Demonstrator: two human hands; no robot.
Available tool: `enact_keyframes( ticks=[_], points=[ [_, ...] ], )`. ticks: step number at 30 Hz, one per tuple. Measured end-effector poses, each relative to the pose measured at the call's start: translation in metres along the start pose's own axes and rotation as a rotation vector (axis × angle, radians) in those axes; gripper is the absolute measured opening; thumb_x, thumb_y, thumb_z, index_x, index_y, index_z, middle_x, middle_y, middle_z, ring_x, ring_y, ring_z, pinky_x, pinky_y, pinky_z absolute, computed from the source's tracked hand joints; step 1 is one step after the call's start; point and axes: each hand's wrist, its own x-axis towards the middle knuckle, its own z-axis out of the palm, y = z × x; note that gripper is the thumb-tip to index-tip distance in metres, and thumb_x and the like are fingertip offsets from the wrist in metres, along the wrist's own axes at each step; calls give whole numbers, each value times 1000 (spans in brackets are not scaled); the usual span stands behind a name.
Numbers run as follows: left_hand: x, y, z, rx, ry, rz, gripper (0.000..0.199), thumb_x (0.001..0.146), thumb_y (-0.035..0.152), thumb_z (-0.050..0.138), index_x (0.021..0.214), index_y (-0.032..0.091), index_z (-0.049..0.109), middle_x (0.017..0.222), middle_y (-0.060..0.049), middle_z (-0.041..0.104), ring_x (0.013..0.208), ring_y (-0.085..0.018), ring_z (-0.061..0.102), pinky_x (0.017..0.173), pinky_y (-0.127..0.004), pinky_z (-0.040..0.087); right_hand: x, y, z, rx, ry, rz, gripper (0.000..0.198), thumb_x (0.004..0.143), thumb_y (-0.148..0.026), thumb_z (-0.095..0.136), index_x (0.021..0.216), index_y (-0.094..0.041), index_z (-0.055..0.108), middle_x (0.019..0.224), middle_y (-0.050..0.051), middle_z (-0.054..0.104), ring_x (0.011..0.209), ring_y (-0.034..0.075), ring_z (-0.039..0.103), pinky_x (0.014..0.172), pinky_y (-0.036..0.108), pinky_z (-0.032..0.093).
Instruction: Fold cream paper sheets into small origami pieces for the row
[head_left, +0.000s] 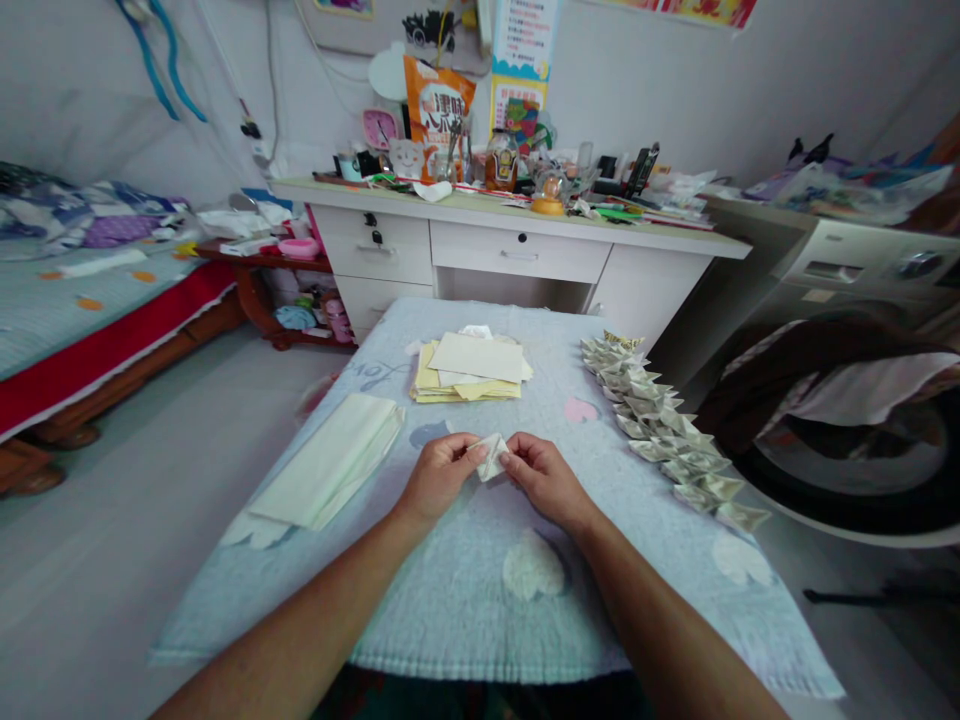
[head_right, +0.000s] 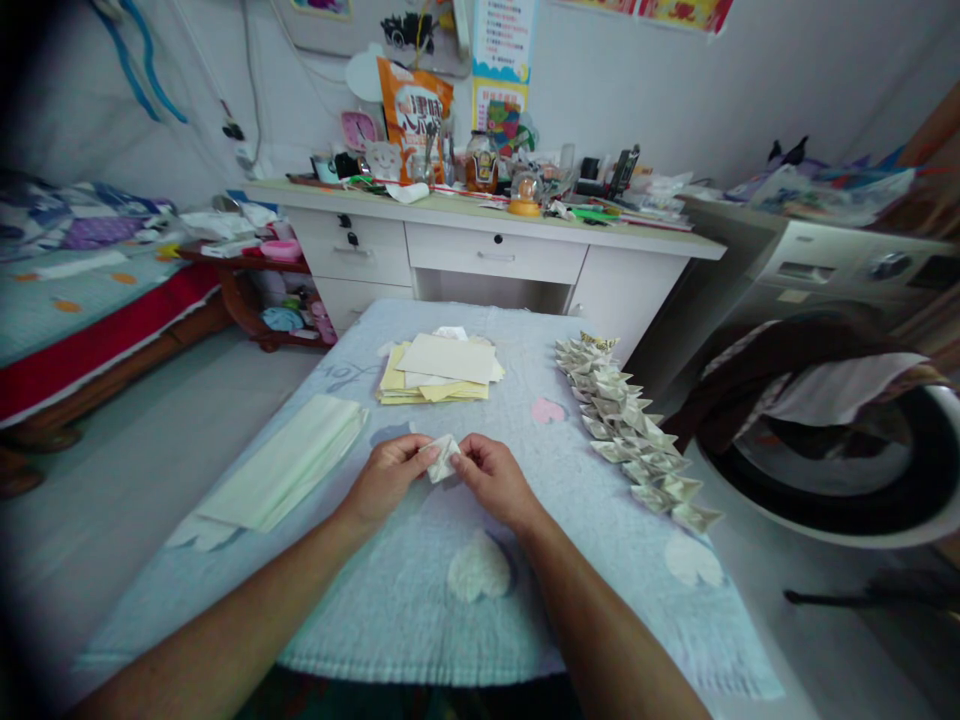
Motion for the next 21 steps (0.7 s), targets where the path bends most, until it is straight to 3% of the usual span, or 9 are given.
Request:
enact_keyframes(
  ticks=[4,8,14,18,21],
  points=[
    [-1,1,5,-101,47,46,27,74,25,67,97,19,54,82,1,62,71,-12,59,65,-21,45,1,2,-1,-124,48,15,22,86,-35,55,72,-18,52,60,-4,45,54,9,38,51,21,29],
    [0,-1,6,-12,-18,41,14,75,23,62,80,18,50,68,5,53,60,-9,52,56,-19,41,0,1,-2,-295,119,-27,11,82,-27,56,77,-19,52,62,-4,48,56,10,43,53,21,32],
    [1,-9,5,249,-47,4,10,80,24,55,86,17,58,66,3,58,59,-12,54,56,-22,41,-1,-2,-5,-457,141,-106,11,80,-21,55,87,-21,47,69,-5,47,61,12,45,58,21,33],
    [-1,-7,6,555,-55,127,12,79,18,54,87,18,63,74,0,62,67,-14,56,65,-27,43,-1,-2,-7,-674,73,-115,6,81,-14,50,79,-20,51,71,-3,52,69,13,47,66,24,32],
    [-3,-3,6,761,-82,257,16,79,13,53,88,19,66,86,-3,64,84,-18,57,81,-32,43,-1,-2,-8,-847,33,-57,10,83,-13,49,83,-19,57,79,0,57,79,15,50,73,27,30]
  ],
)
